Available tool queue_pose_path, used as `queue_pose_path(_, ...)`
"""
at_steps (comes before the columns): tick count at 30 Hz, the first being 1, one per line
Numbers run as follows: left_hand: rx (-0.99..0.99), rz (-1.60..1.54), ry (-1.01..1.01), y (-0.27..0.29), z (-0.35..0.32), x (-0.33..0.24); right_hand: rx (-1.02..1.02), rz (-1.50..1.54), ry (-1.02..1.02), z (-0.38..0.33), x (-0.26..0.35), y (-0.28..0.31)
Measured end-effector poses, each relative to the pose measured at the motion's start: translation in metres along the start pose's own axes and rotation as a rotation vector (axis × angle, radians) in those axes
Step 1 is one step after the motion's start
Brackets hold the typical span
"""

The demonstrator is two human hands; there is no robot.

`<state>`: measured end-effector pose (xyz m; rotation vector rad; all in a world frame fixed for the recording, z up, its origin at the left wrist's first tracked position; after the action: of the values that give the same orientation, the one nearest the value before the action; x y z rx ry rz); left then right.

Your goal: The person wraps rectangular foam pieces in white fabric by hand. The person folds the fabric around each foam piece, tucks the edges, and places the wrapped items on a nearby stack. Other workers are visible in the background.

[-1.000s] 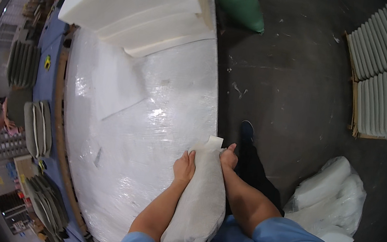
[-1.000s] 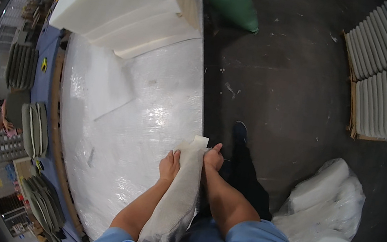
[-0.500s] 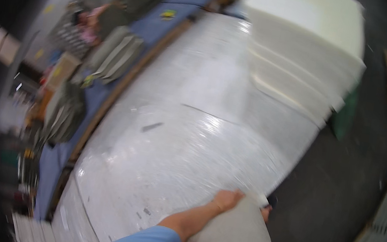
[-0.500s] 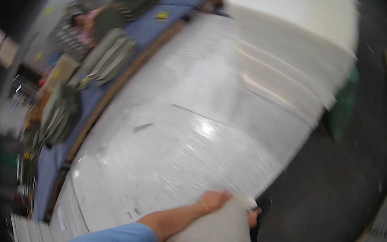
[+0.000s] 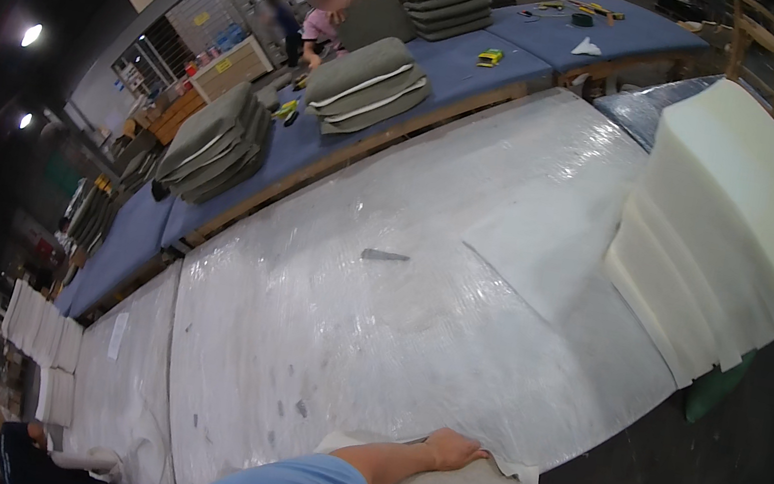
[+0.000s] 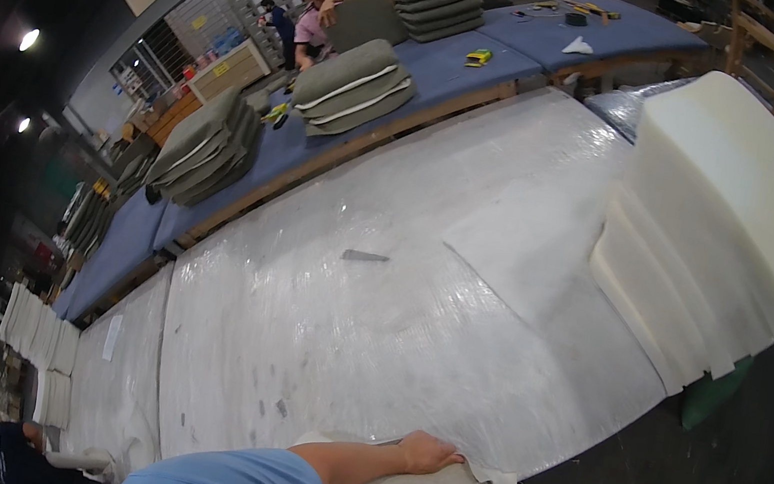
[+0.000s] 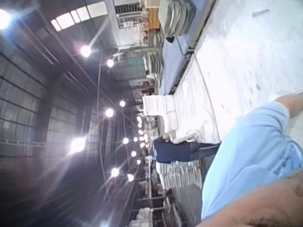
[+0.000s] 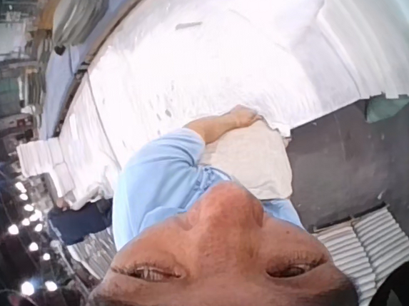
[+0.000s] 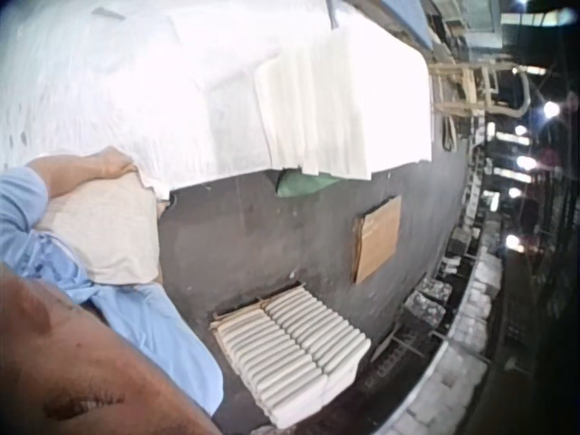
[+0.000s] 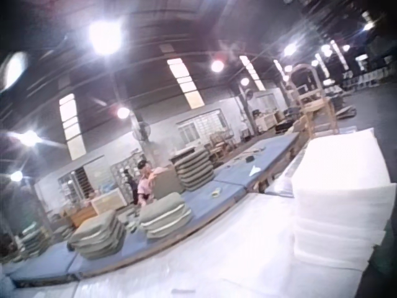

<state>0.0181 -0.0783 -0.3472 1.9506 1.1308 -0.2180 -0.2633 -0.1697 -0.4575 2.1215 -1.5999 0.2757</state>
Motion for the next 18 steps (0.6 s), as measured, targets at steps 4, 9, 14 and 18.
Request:
queue_pose_path(4, -0.054, 0.025, -0.034, 0.003, -0.01, -0.003, 0.123, 0.018, 0.003, -0.003, 0.006, -0.011)
queue_pose_path(9, -0.02, 0.127, -0.11, 0.031, -0.05, -0.006, 0.315, 0.028, 0.023, -0.015, 0.025, -0.023)
queue_pose_path(14, 0.256, 0.102, -0.03, 0.06, -0.175, 0.064, 0.563, 0.007, 0.056, -0.038, 0.055, -0.036)
queue_pose_path(18, 0.216, -0.906, 0.324, 0.051, -0.298, 0.124, 0.742, -0.043, 0.103, -0.06, 0.087, -0.042)
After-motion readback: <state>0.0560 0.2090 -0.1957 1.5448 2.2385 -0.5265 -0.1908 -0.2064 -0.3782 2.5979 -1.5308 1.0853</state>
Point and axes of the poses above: each hand's wrist, its own z-axis towards the middle knuckle, its own y-axis out of the back of the hand, x = y × z, the point moved 9 cm from there along z, towards the middle knuckle, and after that the axes turned 6 degrees about -z, right-handed, at the moved point
